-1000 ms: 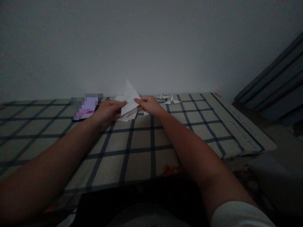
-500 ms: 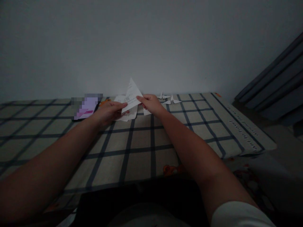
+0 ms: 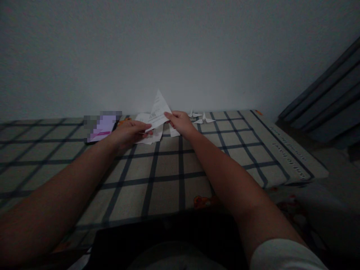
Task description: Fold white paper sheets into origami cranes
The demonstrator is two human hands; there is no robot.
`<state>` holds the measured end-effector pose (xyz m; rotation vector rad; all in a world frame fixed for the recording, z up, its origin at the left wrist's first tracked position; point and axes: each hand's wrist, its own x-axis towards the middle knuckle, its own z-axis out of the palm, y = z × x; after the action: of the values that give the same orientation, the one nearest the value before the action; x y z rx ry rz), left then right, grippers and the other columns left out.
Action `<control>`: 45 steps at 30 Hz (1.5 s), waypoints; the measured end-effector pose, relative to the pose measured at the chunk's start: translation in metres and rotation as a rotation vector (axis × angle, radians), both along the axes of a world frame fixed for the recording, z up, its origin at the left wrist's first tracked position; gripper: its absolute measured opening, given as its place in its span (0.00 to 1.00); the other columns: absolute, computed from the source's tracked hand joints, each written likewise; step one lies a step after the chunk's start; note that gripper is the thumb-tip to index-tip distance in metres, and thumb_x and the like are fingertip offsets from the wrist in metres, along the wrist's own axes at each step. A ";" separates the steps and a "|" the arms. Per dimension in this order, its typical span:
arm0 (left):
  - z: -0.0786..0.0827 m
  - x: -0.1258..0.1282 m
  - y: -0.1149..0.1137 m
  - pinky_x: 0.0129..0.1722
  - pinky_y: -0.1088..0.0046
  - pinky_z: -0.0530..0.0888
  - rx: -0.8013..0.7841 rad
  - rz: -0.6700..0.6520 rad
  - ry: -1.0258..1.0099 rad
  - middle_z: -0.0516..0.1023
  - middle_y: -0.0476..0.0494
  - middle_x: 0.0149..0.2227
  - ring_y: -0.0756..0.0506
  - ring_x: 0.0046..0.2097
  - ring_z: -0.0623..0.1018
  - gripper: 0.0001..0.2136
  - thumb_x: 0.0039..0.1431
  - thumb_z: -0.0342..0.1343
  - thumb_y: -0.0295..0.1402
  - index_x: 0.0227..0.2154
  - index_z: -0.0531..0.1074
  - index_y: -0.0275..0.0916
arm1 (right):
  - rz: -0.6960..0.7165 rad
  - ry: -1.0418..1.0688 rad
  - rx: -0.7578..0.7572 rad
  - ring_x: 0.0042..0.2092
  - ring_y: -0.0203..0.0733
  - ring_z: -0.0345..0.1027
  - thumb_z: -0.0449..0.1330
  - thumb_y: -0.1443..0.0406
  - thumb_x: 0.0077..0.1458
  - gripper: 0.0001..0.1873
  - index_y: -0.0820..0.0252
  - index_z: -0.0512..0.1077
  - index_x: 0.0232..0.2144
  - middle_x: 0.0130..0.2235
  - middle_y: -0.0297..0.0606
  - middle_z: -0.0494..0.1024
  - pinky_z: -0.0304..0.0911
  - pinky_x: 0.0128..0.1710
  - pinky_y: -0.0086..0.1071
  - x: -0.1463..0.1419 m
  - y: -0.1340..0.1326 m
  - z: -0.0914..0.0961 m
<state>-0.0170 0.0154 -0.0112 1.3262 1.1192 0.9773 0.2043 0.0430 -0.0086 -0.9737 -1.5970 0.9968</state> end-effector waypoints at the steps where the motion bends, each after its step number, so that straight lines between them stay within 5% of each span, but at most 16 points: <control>1: -0.001 -0.001 0.001 0.17 0.78 0.60 0.002 -0.004 0.010 0.74 0.42 0.21 0.52 0.20 0.67 0.13 0.45 0.70 0.42 0.23 0.81 0.36 | -0.011 0.007 -0.011 0.21 0.30 0.49 0.59 0.56 0.62 0.22 0.59 0.64 0.19 0.18 0.27 0.59 0.45 0.21 0.27 0.000 0.000 0.000; 27: 0.003 -0.010 -0.001 0.23 0.78 0.63 0.036 -0.090 -0.023 0.77 0.44 0.24 0.53 0.23 0.69 0.08 0.42 0.71 0.35 0.25 0.81 0.36 | -0.018 0.163 -0.044 0.21 0.28 0.51 0.61 0.56 0.61 0.23 0.59 0.62 0.19 0.18 0.27 0.61 0.47 0.22 0.27 0.002 0.005 -0.001; 35: 0.006 -0.009 0.003 0.28 0.77 0.67 0.039 -0.099 -0.128 0.79 0.43 0.25 0.50 0.28 0.73 0.09 0.36 0.59 0.26 0.25 0.81 0.34 | 0.025 0.080 -0.002 0.21 0.28 0.51 0.60 0.54 0.62 0.24 0.60 0.62 0.19 0.18 0.27 0.61 0.47 0.21 0.25 0.001 -0.001 0.004; 39: 0.004 -0.009 0.007 0.29 0.73 0.70 0.013 -0.096 -0.219 0.79 0.41 0.27 0.47 0.30 0.75 0.10 0.42 0.58 0.32 0.26 0.81 0.33 | 0.065 0.019 -0.014 0.21 0.28 0.51 0.59 0.57 0.63 0.24 0.60 0.63 0.18 0.17 0.27 0.61 0.47 0.21 0.25 -0.001 -0.005 0.006; 45: -0.001 -0.001 0.005 0.30 0.74 0.70 0.041 0.020 -0.154 0.80 0.43 0.30 0.49 0.30 0.76 0.12 0.45 0.69 0.38 0.29 0.80 0.35 | 0.168 -0.090 -0.028 0.21 0.28 0.52 0.59 0.60 0.63 0.24 0.61 0.63 0.17 0.17 0.27 0.61 0.49 0.22 0.25 -0.002 -0.008 0.007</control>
<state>-0.0181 0.0203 -0.0119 1.2526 1.0013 1.1027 0.2018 0.0351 -0.0021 -0.9267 -1.7665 1.1057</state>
